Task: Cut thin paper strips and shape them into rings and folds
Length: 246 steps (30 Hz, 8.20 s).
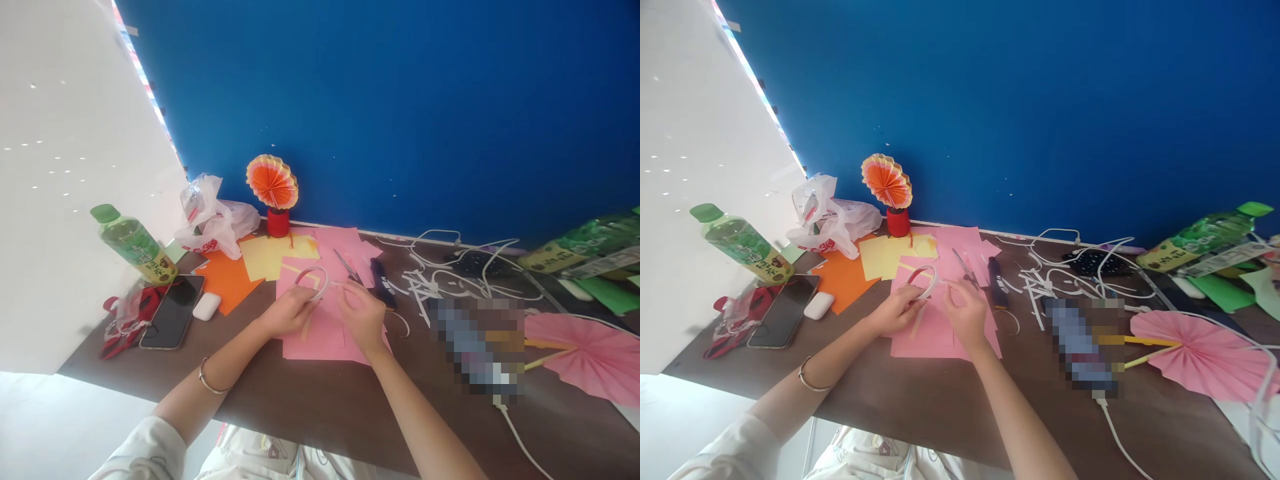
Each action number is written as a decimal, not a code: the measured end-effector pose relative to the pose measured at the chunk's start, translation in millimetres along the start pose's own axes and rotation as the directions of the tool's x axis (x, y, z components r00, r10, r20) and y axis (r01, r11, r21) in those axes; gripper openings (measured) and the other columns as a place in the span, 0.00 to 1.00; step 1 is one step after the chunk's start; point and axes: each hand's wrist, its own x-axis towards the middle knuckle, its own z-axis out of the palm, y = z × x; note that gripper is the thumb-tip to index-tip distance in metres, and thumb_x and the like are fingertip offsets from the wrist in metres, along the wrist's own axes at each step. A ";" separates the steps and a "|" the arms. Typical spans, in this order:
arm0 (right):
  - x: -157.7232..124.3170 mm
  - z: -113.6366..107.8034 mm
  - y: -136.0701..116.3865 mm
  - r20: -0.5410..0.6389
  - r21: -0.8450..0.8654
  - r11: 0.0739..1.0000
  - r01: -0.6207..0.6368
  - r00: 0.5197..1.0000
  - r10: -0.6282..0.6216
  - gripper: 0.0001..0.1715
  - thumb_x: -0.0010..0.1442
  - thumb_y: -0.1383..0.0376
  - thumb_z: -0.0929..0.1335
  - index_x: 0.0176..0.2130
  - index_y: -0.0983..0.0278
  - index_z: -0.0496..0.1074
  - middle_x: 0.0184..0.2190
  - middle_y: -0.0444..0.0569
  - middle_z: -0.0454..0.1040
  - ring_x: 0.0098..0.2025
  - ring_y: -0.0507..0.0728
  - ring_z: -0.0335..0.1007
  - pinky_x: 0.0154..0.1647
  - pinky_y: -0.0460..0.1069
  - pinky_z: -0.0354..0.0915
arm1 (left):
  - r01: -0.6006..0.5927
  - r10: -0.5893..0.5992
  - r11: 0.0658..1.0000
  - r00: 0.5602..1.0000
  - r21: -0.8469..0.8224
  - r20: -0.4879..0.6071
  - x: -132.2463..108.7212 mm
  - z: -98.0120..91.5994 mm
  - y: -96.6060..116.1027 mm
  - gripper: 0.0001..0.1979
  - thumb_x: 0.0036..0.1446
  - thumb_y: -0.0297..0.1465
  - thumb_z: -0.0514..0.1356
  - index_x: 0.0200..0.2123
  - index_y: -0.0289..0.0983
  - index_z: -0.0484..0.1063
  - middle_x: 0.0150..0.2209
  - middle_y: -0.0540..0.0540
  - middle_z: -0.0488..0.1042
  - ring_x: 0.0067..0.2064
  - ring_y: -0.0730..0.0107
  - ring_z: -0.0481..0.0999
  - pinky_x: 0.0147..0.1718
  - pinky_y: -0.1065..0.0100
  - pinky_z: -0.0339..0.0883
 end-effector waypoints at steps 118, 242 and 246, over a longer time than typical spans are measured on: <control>-9.1 17.8 9.2 0.492 0.507 0.494 -0.706 0.708 0.506 0.14 0.52 0.56 0.68 0.34 0.63 0.66 0.29 0.47 0.74 0.29 0.54 0.73 0.36 0.53 0.71 | 0.310 -0.552 0.651 0.820 -0.693 -0.151 5.6 2.4 -27.8 0.06 0.45 0.30 0.63 0.29 0.33 0.74 0.38 0.42 0.76 0.37 0.64 0.77 0.43 0.61 0.69; 5.2 -2.8 27.4 0.489 -0.489 0.864 0.119 0.858 0.159 0.17 0.58 0.68 0.56 0.33 0.64 0.71 0.26 0.52 0.72 0.34 0.60 0.65 0.35 0.52 0.53 | 0.611 -0.379 0.643 0.778 0.462 -0.501 -9.7 -20.8 -58.5 0.14 0.49 0.20 0.50 0.37 0.31 0.71 0.49 0.31 0.64 0.55 0.43 0.57 0.46 0.50 0.59; 12.6 -17.9 45.3 0.249 -0.741 0.670 0.057 0.949 0.195 0.19 0.56 0.68 0.58 0.44 0.72 0.69 0.34 0.63 0.71 0.36 0.66 0.64 0.35 0.56 0.53 | 0.527 -0.347 0.801 0.796 0.286 -0.496 -6.2 -20.7 -61.1 0.11 0.53 0.21 0.48 0.36 0.33 0.68 0.44 0.35 0.67 0.50 0.52 0.64 0.43 0.55 0.62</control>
